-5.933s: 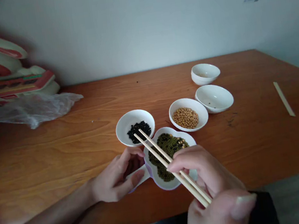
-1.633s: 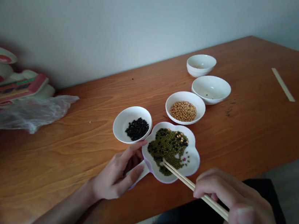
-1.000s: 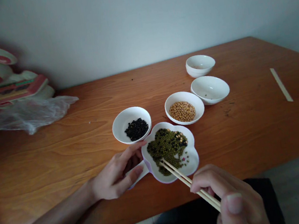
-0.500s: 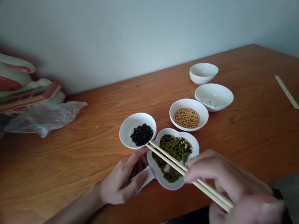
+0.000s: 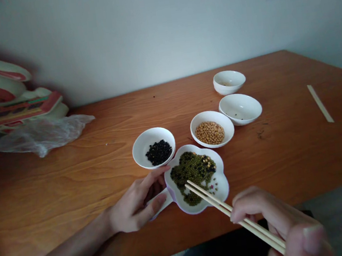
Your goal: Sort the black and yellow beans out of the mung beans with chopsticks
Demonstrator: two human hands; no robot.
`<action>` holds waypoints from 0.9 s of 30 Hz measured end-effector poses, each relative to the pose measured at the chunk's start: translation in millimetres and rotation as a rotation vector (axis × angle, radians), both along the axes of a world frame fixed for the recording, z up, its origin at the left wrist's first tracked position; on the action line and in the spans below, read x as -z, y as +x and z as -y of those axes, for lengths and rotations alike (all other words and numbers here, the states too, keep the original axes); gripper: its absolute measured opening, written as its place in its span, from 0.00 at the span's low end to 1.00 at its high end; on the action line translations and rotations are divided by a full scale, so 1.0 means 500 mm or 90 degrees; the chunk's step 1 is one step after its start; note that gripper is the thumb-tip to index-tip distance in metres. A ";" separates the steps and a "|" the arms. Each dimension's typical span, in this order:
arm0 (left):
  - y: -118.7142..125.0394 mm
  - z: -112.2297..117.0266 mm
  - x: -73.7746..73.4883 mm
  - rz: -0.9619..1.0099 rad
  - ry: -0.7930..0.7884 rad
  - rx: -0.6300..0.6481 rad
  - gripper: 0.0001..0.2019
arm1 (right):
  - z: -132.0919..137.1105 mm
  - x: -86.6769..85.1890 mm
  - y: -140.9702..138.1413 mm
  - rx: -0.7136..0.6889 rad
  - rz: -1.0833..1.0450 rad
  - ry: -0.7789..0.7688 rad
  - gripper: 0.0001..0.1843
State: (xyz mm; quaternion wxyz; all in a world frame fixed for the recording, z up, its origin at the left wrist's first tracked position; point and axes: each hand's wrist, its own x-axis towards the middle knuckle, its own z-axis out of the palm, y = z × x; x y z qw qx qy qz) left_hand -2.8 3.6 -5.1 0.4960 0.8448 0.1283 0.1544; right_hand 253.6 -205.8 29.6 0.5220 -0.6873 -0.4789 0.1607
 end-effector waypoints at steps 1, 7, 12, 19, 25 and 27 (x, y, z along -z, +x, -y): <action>0.000 0.000 -0.001 -0.001 -0.003 0.000 0.33 | 0.009 0.006 0.006 -0.024 -0.013 -0.009 0.49; -0.002 0.001 -0.004 -0.013 -0.005 -0.006 0.32 | 0.007 0.006 -0.007 -0.105 -0.050 -0.072 0.47; -0.003 0.002 -0.001 -0.019 -0.012 -0.004 0.32 | 0.018 0.009 -0.016 -0.112 -0.029 -0.106 0.38; -0.005 0.002 -0.001 -0.023 -0.022 -0.004 0.32 | 0.034 0.005 -0.006 -0.092 -0.025 -0.084 0.41; -0.006 0.002 -0.003 -0.027 -0.019 -0.008 0.32 | 0.019 0.002 -0.018 -0.061 -0.020 -0.080 0.37; -0.005 0.002 -0.004 -0.027 -0.021 -0.008 0.32 | 0.015 0.001 -0.019 -0.067 -0.014 -0.070 0.38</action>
